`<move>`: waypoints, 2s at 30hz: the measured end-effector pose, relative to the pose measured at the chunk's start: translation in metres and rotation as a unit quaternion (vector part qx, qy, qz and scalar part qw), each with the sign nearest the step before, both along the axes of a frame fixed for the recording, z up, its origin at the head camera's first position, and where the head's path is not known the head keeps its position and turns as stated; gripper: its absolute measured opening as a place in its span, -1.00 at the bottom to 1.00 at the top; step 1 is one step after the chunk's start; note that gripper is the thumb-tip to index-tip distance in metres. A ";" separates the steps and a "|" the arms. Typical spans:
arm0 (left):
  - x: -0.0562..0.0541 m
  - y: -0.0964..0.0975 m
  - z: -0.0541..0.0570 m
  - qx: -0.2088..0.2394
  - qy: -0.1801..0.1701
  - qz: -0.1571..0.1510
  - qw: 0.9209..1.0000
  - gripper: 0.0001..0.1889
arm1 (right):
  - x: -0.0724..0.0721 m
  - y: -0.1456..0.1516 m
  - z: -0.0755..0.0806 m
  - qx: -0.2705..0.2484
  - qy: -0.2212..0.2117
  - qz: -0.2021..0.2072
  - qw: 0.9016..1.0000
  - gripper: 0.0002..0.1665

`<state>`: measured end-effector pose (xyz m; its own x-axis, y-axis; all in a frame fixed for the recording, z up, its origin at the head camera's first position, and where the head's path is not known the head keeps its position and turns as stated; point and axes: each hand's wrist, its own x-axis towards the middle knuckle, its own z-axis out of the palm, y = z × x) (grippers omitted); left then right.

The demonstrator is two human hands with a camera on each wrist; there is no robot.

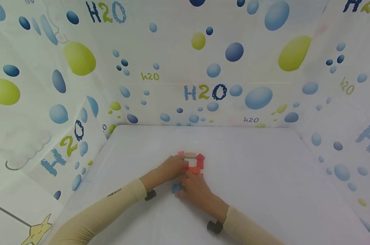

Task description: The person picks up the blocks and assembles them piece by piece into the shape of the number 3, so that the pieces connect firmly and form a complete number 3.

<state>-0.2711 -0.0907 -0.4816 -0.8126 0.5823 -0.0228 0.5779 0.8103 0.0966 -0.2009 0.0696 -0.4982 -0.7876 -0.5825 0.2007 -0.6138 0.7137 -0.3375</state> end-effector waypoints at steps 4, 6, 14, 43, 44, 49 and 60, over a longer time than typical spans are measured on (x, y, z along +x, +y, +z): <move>0.000 0.001 -0.002 0.000 0.002 0.003 1.000 -0.80 | 0.001 0.002 -0.001 0.000 -0.003 -0.004 1.000 -0.55; -0.001 0.001 -0.003 -0.001 0.003 0.005 1.000 -0.79 | 0.001 0.002 -0.001 0.001 -0.006 -0.007 1.000 -0.55; 0.000 0.002 -0.004 -0.002 0.011 0.001 1.000 -0.83 | 0.003 0.005 -0.003 0.010 -0.008 -0.008 1.000 -0.53; 0.002 0.002 -0.002 -0.003 -0.001 0.006 1.000 -0.80 | 0.004 0.007 -0.002 0.009 -0.013 -0.009 1.000 -0.58; 0.002 0.002 -0.003 -0.002 -0.002 0.006 1.000 -0.80 | 0.004 0.007 -0.002 0.009 -0.013 -0.010 1.000 -0.58; 0.003 0.002 -0.004 -0.005 -0.002 0.007 1.000 -0.80 | 0.003 0.007 -0.004 0.012 -0.013 -0.014 1.000 -0.57; 0.003 0.002 -0.002 0.000 0.001 0.002 1.000 -0.80 | 0.003 0.008 -0.007 0.014 -0.010 -0.015 1.000 -0.56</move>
